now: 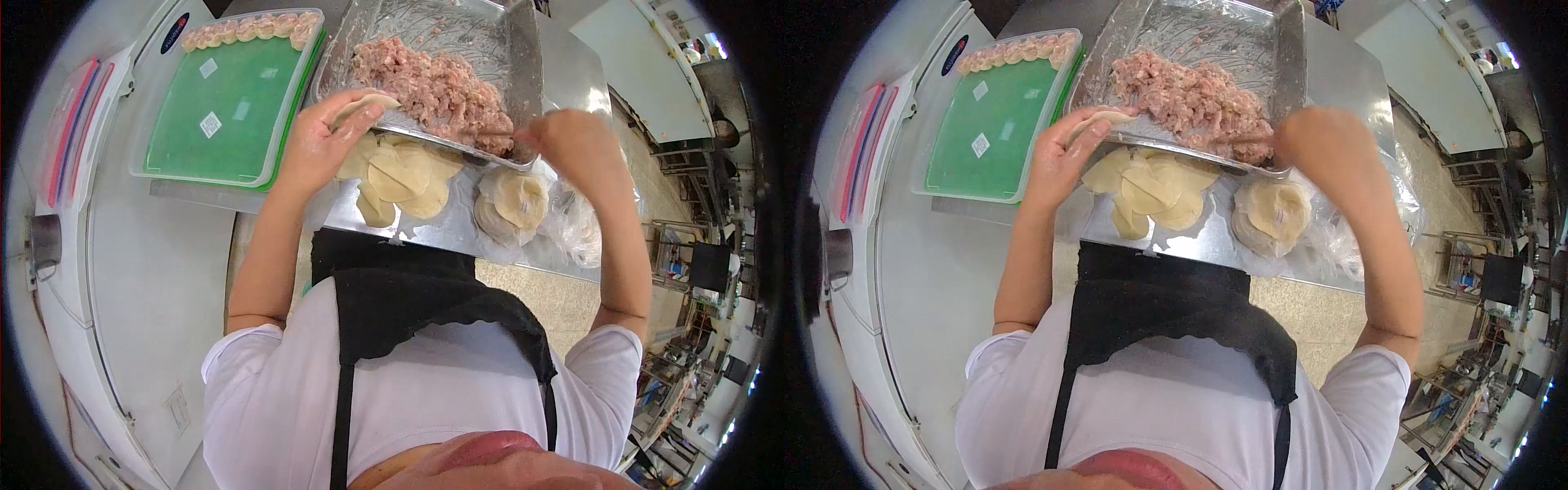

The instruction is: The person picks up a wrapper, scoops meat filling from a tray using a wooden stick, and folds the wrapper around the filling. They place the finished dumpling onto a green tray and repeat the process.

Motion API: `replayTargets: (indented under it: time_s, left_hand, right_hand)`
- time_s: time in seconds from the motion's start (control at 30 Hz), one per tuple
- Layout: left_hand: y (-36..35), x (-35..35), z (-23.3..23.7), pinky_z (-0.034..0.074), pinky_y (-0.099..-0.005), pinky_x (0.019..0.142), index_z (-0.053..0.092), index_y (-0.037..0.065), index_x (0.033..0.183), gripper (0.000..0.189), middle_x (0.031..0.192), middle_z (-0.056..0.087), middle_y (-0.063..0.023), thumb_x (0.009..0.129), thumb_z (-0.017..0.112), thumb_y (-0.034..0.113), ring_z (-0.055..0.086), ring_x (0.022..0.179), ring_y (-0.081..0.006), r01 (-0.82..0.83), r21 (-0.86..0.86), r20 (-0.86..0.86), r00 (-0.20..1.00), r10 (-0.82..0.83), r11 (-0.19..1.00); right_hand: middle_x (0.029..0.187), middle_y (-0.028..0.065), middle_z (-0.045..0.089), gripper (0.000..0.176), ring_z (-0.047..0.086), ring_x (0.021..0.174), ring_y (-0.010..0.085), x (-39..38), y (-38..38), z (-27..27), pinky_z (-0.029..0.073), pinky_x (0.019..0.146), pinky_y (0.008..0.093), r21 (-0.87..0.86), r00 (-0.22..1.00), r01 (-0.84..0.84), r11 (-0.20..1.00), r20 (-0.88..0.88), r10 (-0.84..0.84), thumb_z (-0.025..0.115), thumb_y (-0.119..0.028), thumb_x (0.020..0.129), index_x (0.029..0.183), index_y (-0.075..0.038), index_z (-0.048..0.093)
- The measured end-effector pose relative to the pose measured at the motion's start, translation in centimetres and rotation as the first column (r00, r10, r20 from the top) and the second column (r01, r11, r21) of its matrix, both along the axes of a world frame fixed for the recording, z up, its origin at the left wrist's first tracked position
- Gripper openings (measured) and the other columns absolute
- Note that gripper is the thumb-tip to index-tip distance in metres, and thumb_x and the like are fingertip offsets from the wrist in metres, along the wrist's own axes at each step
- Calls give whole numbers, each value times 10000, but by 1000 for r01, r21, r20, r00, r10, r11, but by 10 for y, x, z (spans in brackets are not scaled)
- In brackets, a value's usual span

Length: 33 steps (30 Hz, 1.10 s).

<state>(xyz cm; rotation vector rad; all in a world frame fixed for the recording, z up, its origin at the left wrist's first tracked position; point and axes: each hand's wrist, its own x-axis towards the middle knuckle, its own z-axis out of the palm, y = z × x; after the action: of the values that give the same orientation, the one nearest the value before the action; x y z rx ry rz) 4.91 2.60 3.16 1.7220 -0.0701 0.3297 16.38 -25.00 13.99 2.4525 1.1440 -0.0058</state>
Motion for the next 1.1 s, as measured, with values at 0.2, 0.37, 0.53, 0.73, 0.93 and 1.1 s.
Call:
replayTargets:
  time_s: [0.2,0.37,0.53,0.73,0.93,1.1]
  left_hand:
    - [-5,2,10,497,-269,829,675,19,1119,228,1004,711,-64,948,596,148,638,940,-123,-164,5,100,982,163,986]
    - [11,6,8,494,-264,818,688,39,1117,219,1033,707,-83,947,588,135,636,929,-129,-256,296,330,932,153,920]
    - [17,-1,14,448,-264,924,686,29,1138,236,1171,662,-53,969,564,140,588,1059,-136,-210,121,84,976,201,970]
    - [14,-3,6,482,-273,898,622,36,1237,299,1209,629,-69,979,557,173,593,1054,-121,-239,-316,34,964,263,918]
    - [7,12,-10,481,-360,997,477,-59,1325,389,1275,573,-168,995,495,149,581,1156,-227,-202,-756,16,945,327,622]
    - [-40,38,13,394,-420,1094,426,-80,1323,409,1328,520,-212,1030,390,204,515,1245,-302,-85,-920,-38,991,130,383]
  right_hand:
    - [719,106,636,189,656,717,308,-1,-8,-47,504,597,421,61,978,-207,977,50,204,603,-253,848,802,-79,658]
    - [708,118,633,270,653,702,316,15,-5,-9,508,590,424,29,996,-12,1000,87,9,577,-323,905,785,-94,657]
    - [723,126,652,349,651,688,312,-7,3,-53,503,597,424,185,986,-165,969,16,165,566,-374,921,773,-69,651]
    - [742,157,657,297,659,738,331,17,2,-40,511,660,456,101,989,87,991,-128,-74,587,-335,901,798,-74,686]
    - [751,170,658,264,647,711,317,3,14,-64,488,664,411,511,848,272,816,-528,48,596,-294,918,854,-64,708]
    - [616,19,529,304,495,587,114,-3,18,-60,405,564,291,635,641,652,414,-753,146,574,-282,973,970,-1,690]
